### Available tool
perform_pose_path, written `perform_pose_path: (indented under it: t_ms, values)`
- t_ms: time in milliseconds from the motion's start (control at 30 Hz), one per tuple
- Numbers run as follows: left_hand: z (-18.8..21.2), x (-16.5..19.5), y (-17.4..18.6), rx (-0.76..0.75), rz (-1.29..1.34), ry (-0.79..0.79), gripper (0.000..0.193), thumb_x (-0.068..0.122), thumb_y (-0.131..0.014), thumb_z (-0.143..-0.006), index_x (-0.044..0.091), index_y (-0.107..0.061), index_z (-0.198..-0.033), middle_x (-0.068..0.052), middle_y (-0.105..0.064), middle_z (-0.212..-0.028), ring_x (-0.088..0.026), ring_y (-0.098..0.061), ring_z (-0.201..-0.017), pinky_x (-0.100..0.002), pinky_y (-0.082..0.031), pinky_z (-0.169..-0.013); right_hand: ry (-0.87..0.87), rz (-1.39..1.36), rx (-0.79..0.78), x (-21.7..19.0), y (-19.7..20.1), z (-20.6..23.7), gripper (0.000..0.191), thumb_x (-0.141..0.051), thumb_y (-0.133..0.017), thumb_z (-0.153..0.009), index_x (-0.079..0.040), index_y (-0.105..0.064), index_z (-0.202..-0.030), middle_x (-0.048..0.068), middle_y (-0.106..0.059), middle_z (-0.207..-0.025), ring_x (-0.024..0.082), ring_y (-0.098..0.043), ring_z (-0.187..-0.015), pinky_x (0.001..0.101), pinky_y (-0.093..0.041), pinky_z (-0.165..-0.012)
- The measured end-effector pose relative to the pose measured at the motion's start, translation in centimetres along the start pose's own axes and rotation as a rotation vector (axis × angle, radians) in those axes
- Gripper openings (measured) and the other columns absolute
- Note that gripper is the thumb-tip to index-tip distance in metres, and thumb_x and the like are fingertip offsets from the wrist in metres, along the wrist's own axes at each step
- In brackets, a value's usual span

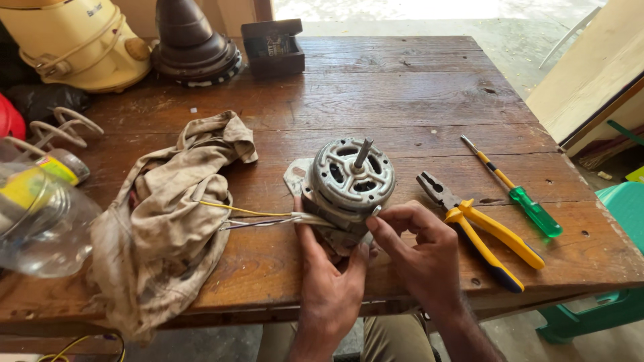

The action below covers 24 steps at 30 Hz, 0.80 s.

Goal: The person disassembles a small electric motor, applies glue to the rotor and stator, and reassembles the unit with screws and nuts. The person uses a glue bottle and a screwdriver during the process.

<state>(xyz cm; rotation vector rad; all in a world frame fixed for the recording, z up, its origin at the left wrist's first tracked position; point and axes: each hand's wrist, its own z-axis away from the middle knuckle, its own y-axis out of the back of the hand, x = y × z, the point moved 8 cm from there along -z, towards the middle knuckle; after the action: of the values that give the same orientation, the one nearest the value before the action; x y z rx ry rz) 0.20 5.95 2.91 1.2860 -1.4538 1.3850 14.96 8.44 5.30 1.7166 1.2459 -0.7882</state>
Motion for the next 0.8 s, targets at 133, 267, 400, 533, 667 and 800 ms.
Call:
perform_pose_path:
  t_ms: [133, 267, 400, 533, 667, 800]
  values:
    - [-0.1, -0.4, 0.1, 0.012, -0.070, 0.044, 0.107, 0.006, -0.066, -0.091, 0.011, 0.016, -0.159, -0.019, -0.044, -0.154, -0.028, -0.049, -0.141, -0.039, -0.038, -0.119, 0.082, -0.007, 0.006, -0.6, 0.0, 0.0, 0.015, -0.007, -0.076, -0.091, 0.000, -0.075, -0.104, 0.003, -0.074, -0.093, 0.007, -0.067, -0.084, 0.0217, -0.056, -0.074]
    - [-0.1, -1.2, 0.2, 0.021, -0.105, 0.141, 0.109, 0.010, -0.065, -0.091, 0.014, 0.018, -0.162, -0.017, -0.044, -0.153, -0.028, -0.049, -0.140, -0.040, -0.039, -0.117, 0.116, 0.011, 0.032, -0.9, 0.3, 0.1, 0.017, -0.008, -0.078, -0.090, 0.000, -0.073, -0.105, 0.003, -0.076, -0.094, 0.007, -0.071, -0.085, 0.0220, -0.059, -0.075]
    - [-0.2, -1.0, 0.0, -0.001, -0.069, 0.078, 0.108, 0.010, -0.064, -0.090, 0.013, 0.019, -0.159, -0.020, -0.043, -0.153, -0.031, -0.048, -0.141, -0.042, -0.043, -0.115, 0.059, 0.022, -0.024, -0.2, 0.0, -0.2, 0.018, -0.010, -0.078, -0.090, 0.000, -0.073, -0.104, 0.003, -0.076, -0.090, 0.008, -0.070, -0.080, 0.0227, -0.059, -0.071]
    - [-0.2, -0.6, 0.2, -0.002, -0.105, -0.029, 0.107, 0.011, -0.067, -0.092, 0.010, 0.014, -0.160, -0.022, -0.047, -0.151, -0.033, -0.052, -0.139, -0.043, -0.043, -0.117, -0.050, -0.072, -0.021, 1.2, 0.0, -0.4, 0.018, -0.012, -0.075, -0.092, -0.002, -0.072, -0.107, 0.004, -0.075, -0.087, 0.008, -0.069, -0.078, 0.0225, -0.057, -0.068]
    - [-0.2, -0.5, 0.4, 0.006, -0.158, -0.066, 0.105, 0.011, -0.069, -0.092, 0.010, 0.010, -0.161, -0.022, -0.046, -0.152, -0.032, -0.050, -0.139, -0.042, -0.043, -0.116, 0.009, -0.104, -0.041, 1.1, -0.1, -0.7, 0.024, -0.012, -0.079, -0.093, 0.000, -0.064, -0.107, 0.005, -0.070, -0.093, 0.007, -0.064, -0.079, 0.0224, -0.054, -0.066]
    - [-0.2, -0.2, 0.5, 0.002, -0.093, -0.094, 0.104, 0.008, -0.069, -0.092, 0.009, 0.007, -0.161, -0.021, -0.050, -0.148, -0.030, -0.055, -0.136, -0.041, -0.047, -0.113, 0.000, -0.237, -0.079, 1.2, 0.0, -0.6, 0.028, -0.011, -0.072, -0.096, -0.003, -0.058, -0.119, 0.005, -0.070, -0.100, 0.007, -0.068, -0.084, 0.0217, -0.054, -0.069]
